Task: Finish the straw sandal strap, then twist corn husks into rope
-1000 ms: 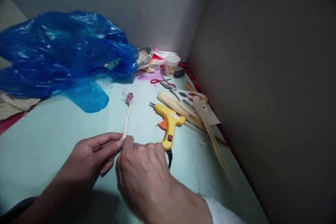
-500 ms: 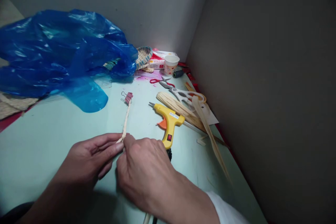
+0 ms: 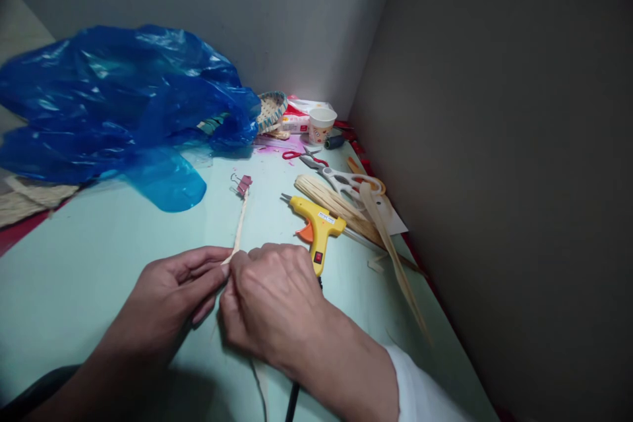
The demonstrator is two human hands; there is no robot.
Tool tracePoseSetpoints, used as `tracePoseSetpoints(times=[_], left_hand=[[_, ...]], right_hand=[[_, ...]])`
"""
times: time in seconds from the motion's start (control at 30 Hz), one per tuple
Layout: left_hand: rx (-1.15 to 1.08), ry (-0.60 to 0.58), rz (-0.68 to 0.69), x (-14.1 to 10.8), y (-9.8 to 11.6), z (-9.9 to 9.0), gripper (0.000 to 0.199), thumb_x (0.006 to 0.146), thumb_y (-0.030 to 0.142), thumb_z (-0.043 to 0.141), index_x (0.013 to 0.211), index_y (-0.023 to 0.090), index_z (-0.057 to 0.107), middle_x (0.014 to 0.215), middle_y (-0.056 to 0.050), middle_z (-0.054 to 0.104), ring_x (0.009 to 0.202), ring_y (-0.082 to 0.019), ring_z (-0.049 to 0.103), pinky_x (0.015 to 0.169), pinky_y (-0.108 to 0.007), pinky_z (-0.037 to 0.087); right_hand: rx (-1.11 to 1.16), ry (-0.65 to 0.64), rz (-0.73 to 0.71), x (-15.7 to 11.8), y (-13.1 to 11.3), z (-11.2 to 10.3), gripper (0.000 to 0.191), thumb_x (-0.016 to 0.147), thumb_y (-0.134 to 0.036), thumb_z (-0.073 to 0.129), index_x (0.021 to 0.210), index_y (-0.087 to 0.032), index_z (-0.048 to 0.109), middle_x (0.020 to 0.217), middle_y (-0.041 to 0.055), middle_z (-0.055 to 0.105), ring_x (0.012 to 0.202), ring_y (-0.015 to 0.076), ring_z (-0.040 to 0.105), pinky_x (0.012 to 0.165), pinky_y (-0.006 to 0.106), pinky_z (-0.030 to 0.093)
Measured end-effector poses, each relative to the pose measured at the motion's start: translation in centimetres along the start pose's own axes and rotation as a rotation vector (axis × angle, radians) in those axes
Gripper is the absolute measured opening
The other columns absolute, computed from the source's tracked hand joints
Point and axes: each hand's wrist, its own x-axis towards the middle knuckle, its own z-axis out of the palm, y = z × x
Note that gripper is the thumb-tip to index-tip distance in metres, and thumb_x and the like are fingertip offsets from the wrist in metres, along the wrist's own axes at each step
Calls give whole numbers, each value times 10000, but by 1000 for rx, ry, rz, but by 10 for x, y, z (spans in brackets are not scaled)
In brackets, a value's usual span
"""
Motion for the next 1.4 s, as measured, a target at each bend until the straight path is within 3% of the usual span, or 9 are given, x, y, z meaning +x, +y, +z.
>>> tracePoseSetpoints(times=[0.13, 0.3, 0.43, 0.6, 0.93, 1.07, 1.17, 1.27, 1.4], left_hand=[[-31, -45, 4, 1, 2, -5, 212, 658, 228, 723, 853, 149, 745, 583, 16, 615, 479, -73, 455, 451, -160, 336], [-98, -146, -45, 6, 2, -15, 273, 706, 308, 729, 921, 141, 723, 614, 29, 575, 450, -33, 323, 428, -156, 230], [-137, -175, -79, 8, 1, -20, 282, 706, 284, 726, 955, 152, 710, 731, 3, 618, 489, -39, 345, 479, -182, 289], [-147, -172, -102, 7, 2, -20, 291, 700, 283, 718, 957, 149, 700, 639, 28, 557, 490, -54, 368, 514, -206, 333], [-173, -171, -96, 5, 6, -16, 323, 679, 299, 734, 947, 135, 657, 692, 14, 597, 491, -40, 380, 460, -179, 260], [-151, -151, -96, 3, 5, -15, 337, 676, 312, 733, 948, 151, 617, 703, 13, 606, 583, -79, 500, 525, -175, 361], [-60, -120, -29, 1, 5, -14, 324, 711, 326, 705, 964, 185, 561, 695, 22, 619, 597, -98, 526, 542, -186, 394], [81, -58, 84, -2, 6, -12, 290, 757, 348, 649, 970, 229, 493, 666, 45, 629, 488, -87, 453, 470, -188, 331], [412, 86, 232, -7, 8, -8, 154, 815, 357, 560, 905, 253, 492, 733, 15, 695, 526, -144, 546, 517, -244, 375]], right_hand=[[3, 66, -57, -1, 2, 1, 214, 875, -266, 416, 794, -168, 588, 694, 51, 622, 613, 178, 530, 578, 332, 229], [329, 161, 94, -2, 8, -3, 138, 893, -241, 473, 865, -160, 581, 787, 33, 622, 719, 156, 538, 651, 282, 341], [690, 9, 124, 0, 11, -3, 197, 963, -292, 446, 1053, -193, 591, 964, 24, 653, 878, 154, 570, 765, 270, 391], [976, -119, 165, 5, 13, 5, 256, 968, -377, 452, 1037, -178, 598, 839, 12, 604, 769, 142, 526, 678, 260, 389], [939, -39, 199, 7, 11, 4, 242, 942, -370, 494, 968, -175, 636, 806, 13, 623, 743, 145, 529, 670, 268, 368], [1038, 6, 208, 10, 10, 14, 247, 922, -379, 519, 923, -182, 667, 732, -6, 588, 667, 123, 471, 617, 249, 345], [1060, 20, 214, 11, 9, 18, 262, 904, -349, 526, 812, -159, 682, 675, -14, 552, 640, 115, 431, 602, 242, 329], [1060, 41, 220, 11, 7, 17, 313, 887, -342, 528, 699, -140, 677, 627, -18, 529, 617, 114, 417, 596, 239, 328], [1066, 76, 236, 10, 3, 15, 306, 871, -314, 515, 715, -149, 721, 608, -17, 549, 636, 133, 453, 601, 234, 338]])
